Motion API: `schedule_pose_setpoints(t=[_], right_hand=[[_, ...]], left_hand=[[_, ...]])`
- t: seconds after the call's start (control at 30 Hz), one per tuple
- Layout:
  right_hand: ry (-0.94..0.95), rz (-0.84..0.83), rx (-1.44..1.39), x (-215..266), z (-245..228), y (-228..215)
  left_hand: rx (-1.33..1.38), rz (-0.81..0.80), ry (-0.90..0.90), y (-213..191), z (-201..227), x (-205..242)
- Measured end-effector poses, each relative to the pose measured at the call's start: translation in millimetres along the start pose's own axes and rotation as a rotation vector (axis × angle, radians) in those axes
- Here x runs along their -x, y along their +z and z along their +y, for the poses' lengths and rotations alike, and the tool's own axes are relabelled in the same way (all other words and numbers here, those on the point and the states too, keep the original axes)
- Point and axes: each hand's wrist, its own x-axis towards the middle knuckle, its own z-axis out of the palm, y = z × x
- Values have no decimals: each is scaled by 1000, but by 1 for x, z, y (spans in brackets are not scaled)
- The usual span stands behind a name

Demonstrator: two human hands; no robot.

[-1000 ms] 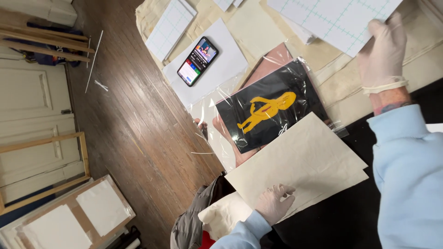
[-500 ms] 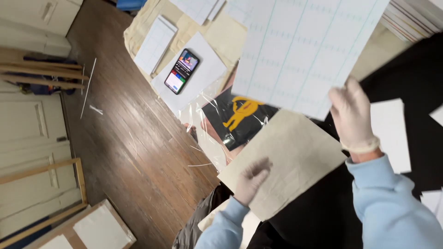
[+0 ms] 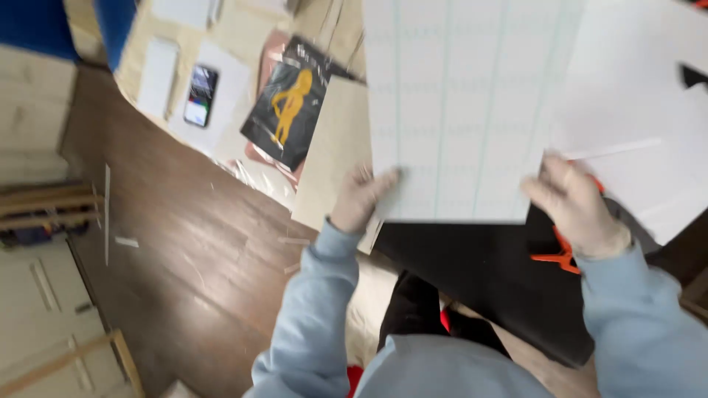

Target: Applying a protective grid paper layer to art prints and organizing them on a workbench.

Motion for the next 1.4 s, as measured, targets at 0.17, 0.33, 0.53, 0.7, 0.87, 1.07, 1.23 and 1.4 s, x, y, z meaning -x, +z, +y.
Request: schedule_pose_setpoints(t=[0.17, 0.33, 0.53, 0.7, 0.87, 1.07, 1.23, 1.4], right_hand=[[59, 27, -51, 149, 21, -36], [153, 117, -83, 246, 41, -49], [155, 212, -75, 275, 73, -52], [110, 241, 98, 226, 51, -51], [90, 298, 137, 144, 49, -51], [-26, 271, 216, 60, 83, -44], [21, 303, 315, 44, 114, -32], [86, 470, 351, 72, 131, 3]], left_hand=[[-126, -52, -62, 88, -28, 86], [-237, -101, -194, 129, -54, 143], [-205, -224, -141, 135, -64, 151], [-295, -232, -179, 109, -59, 88], [-278, -235, -157, 91, -54, 10], [-230, -305, 33, 38, -67, -63], [-234, -350, 57, 10, -87, -79], [-401, -364, 114, 6, -108, -55]])
